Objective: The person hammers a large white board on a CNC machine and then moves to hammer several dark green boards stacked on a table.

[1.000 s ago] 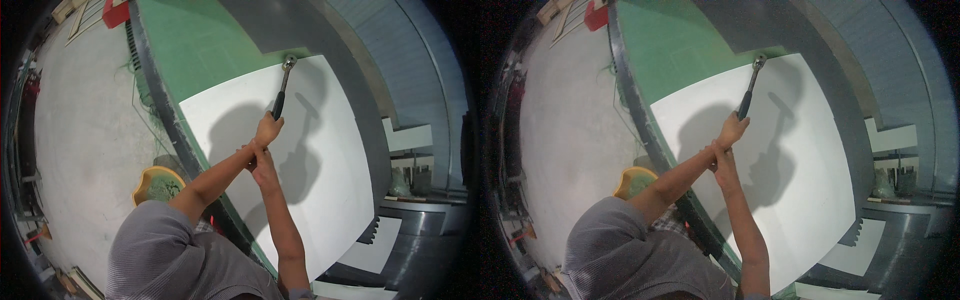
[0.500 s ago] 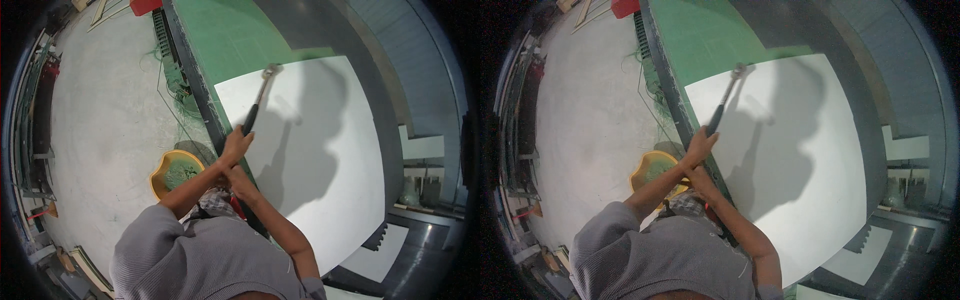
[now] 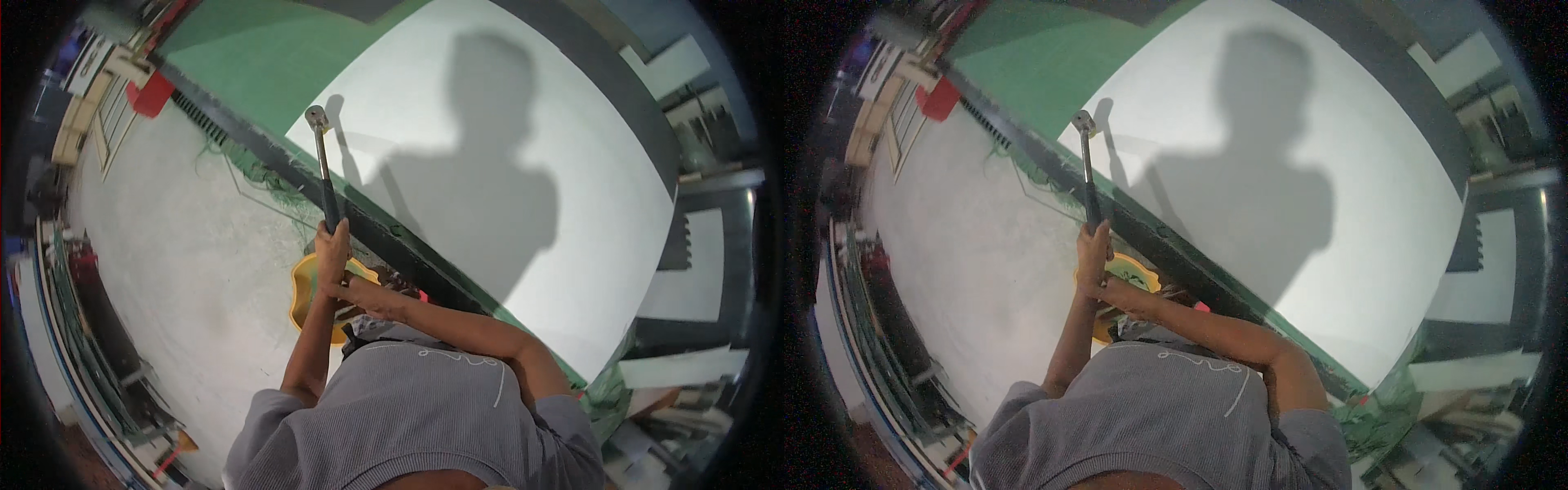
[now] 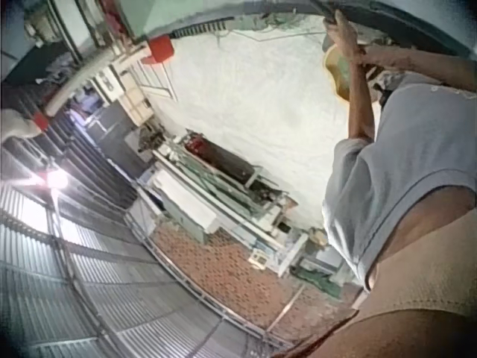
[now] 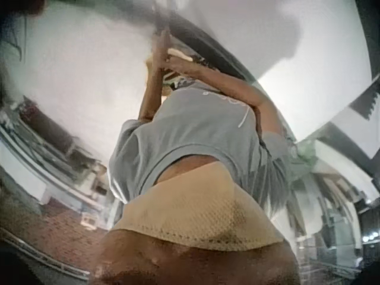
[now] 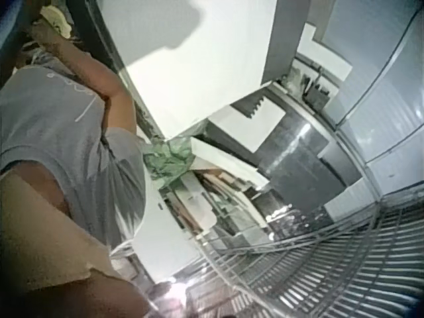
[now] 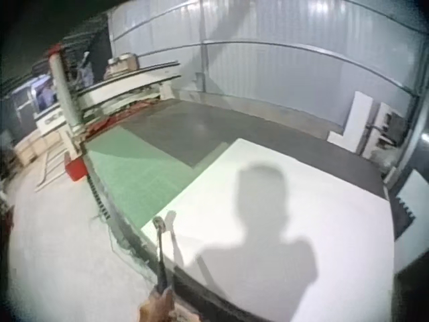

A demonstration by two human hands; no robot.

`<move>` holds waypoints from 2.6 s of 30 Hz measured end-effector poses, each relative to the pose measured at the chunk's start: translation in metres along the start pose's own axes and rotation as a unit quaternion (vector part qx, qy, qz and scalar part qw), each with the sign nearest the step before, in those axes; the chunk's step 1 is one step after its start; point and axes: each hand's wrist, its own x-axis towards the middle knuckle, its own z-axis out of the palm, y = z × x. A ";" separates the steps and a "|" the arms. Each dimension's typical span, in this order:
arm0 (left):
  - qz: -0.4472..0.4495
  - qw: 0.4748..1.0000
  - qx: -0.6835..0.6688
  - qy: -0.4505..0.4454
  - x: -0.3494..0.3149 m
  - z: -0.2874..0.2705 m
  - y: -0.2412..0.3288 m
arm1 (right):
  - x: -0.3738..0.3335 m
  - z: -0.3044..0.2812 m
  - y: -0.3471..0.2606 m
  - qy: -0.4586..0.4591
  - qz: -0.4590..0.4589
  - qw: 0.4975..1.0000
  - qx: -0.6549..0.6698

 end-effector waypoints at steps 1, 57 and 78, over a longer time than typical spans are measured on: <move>-0.004 1.000 0.016 -0.027 -0.010 0.006 0.002 | -0.010 -0.005 0.005 -0.001 0.020 1.000 0.024; 0.264 0.553 0.505 -0.608 -0.321 0.267 -0.028 | -0.444 -0.124 0.166 0.423 -0.406 0.752 0.302; 0.006 0.728 0.255 -0.636 -0.390 0.527 -0.119 | -0.559 -0.307 0.148 0.502 -0.453 0.698 0.239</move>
